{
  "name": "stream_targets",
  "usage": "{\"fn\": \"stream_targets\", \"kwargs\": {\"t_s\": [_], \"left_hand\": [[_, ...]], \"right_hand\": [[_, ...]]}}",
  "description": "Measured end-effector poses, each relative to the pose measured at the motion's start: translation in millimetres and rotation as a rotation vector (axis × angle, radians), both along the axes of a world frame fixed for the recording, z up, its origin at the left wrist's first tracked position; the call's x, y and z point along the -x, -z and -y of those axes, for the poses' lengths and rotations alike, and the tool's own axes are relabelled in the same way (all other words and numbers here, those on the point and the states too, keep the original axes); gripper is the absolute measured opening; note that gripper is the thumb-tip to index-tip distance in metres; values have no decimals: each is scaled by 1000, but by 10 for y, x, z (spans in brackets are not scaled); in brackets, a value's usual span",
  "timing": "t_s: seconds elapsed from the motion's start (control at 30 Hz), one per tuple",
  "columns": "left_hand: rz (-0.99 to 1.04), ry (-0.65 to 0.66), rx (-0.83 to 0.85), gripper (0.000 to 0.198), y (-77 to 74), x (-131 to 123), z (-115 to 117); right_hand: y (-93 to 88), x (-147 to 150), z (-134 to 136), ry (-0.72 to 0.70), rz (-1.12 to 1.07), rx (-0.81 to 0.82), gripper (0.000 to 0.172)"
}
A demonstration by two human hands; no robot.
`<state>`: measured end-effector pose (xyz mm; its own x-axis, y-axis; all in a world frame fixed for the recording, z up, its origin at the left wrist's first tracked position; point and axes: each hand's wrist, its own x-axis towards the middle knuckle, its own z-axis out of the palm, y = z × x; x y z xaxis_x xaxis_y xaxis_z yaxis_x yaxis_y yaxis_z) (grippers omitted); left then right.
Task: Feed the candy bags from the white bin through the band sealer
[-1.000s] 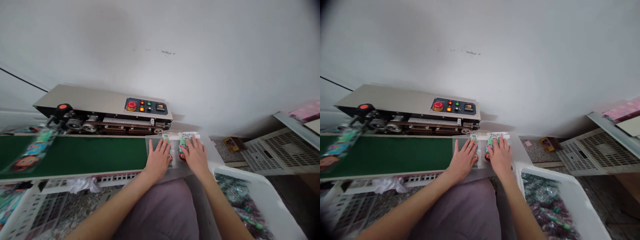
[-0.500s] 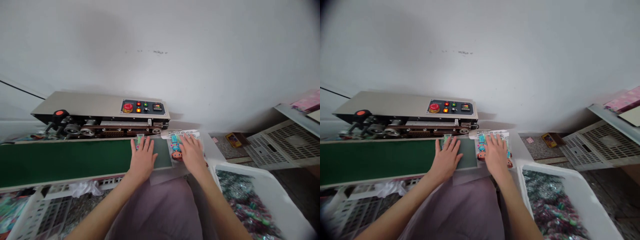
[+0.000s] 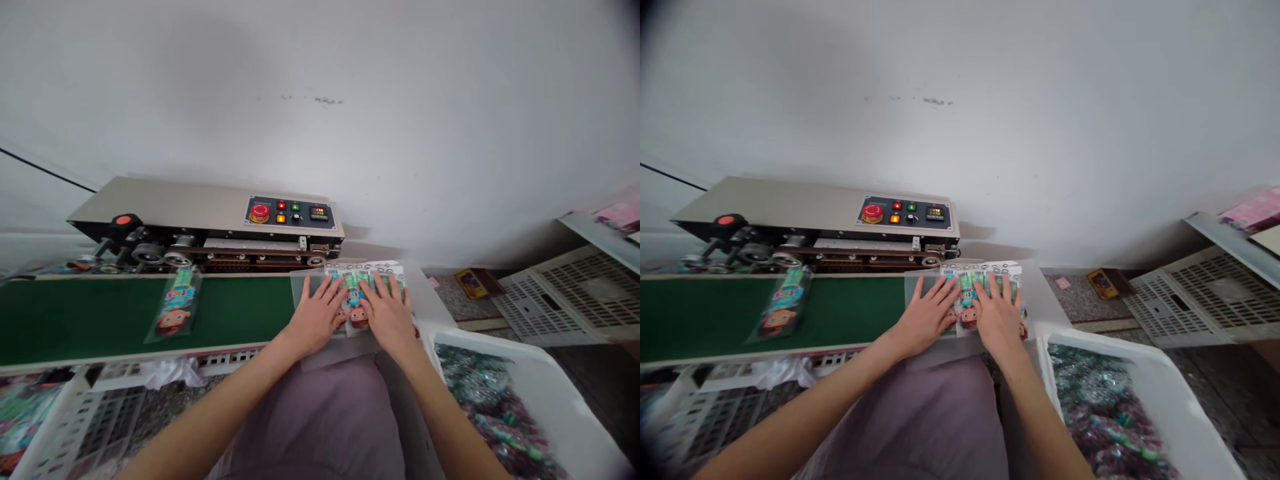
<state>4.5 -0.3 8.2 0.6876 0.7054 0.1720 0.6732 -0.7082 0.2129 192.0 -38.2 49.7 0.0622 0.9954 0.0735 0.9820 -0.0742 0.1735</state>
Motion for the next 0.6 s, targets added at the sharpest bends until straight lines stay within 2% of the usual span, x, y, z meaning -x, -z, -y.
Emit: {"fn": "stream_targets", "kwargs": {"t_s": [0.13,0.23,0.37,0.47,0.53,0.6], "left_hand": [[-10,-17,-21,55,36,225,-15],[-36,-95,-20,54,-16,341,-5],[-41,-224,-10,55,-169,229,45],[2,-108,-6,55,-196,-17,71],[12,-25,-9,55,-139,-130,60],[10,4,-25,54,-54,-139,30]], "right_hand": [[23,84,-7,-15,-18,1,43],[9,187,-27,-35,-44,11,44],[-62,226,-30,-18,-57,12,46],[-88,149,-3,29,-38,-6,48],[-63,106,0,40,-31,0,48],[-4,124,-33,16,-46,8,48]]}}
